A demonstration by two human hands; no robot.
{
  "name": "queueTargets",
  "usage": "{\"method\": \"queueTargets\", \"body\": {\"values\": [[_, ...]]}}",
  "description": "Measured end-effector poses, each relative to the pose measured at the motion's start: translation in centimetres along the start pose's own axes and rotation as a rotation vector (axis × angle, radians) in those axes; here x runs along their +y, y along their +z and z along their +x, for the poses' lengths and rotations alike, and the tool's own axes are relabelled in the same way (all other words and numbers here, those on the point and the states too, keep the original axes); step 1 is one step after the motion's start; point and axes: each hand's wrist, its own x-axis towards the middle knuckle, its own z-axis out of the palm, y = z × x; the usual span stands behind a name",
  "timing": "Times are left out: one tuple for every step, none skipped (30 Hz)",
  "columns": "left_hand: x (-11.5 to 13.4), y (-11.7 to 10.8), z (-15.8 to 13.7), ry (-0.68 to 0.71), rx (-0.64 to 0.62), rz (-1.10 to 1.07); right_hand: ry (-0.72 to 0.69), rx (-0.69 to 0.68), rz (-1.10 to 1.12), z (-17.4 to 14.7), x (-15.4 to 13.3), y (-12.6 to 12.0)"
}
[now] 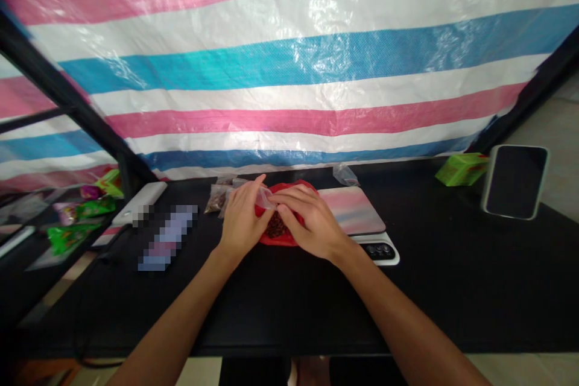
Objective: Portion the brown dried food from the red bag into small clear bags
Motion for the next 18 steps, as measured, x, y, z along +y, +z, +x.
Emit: {"method": "queueTargets", "body": {"values": [[-0.3,0.0,-0.1,-0.024,0.018,-0.012,0.028,0.005,0.016,-0.1,0.1,0.1],[-0.5,0.0,-0.1,-0.054,0.047,-0.024,0.060,0.005,0.017,-0.1,0.2,0.2],[-0.7,-0.1,-0.1,-0.088,0.087,-0.037,0.085,-0.008,0.001,-0.2,0.5,0.3],[-0.9,-0.2,-0.1,-0.119,0.135,-0.050,0.097,-0.039,-0.026,-0.2,0.8,0.5],[-0.9,-0.4,-0.2,-0.141,0.177,-0.064,0.093,-0.083,-0.063,-0.3,1.1,0.6],[-0.9,-0.6,-0.2,-0.150,0.208,-0.081,0.081,-0.132,-0.105,-0.4,1.4,0.6],[-0.7,-0.9,-0.2,-0.149,0.224,-0.098,0.066,-0.176,-0.146,-0.4,1.8,0.7],[-0.5,-1.1,-0.2,-0.140,0.225,-0.112,0.056,-0.207,-0.183,-0.5,2.1,0.7],[-0.2,-1.3,-0.2,-0.131,0.211,-0.119,0.055,-0.226,-0.216,-0.6,2.3,0.7],[0.2,-1.4,-0.3,-0.124,0.189,-0.119,0.062,-0.242,-0.245,-0.6,2.5,0.6],[0.5,-1.5,-0.3,-0.121,0.165,-0.113,0.074,-0.260,-0.272,-0.7,2.6,0.5],[0.9,-1.6,-0.3,-0.118,0.150,-0.102,0.088,-0.279,-0.297,-0.7,2.7,0.4],[1.2,-1.7,-0.4,-0.112,0.147,-0.092,0.105,-0.297,-0.324,-0.8,2.8,0.3],[1.5,-1.7,-0.4,-0.097,0.166,-0.085,0.123,-0.310,-0.351,-0.8,2.8,0.2],[1.7,-1.8,-0.4,-0.071,0.206,-0.081,0.142,-0.316,-0.381,-0.9,2.8,0.1],[1.8,-1.9,-0.4,-0.034,0.265,-0.078,0.159,-0.315,-0.414,-0.9,2.9,0.0],[1.9,-2.1,-0.5,0.009,0.336,-0.075,0.173,-0.310,-0.449,-0.9,2.9,0.0],[1.9,-2.2,-0.6,0.056,0.409,-0.072,0.185,-0.302,-0.489,-0.9,2.8,0.0]]}}
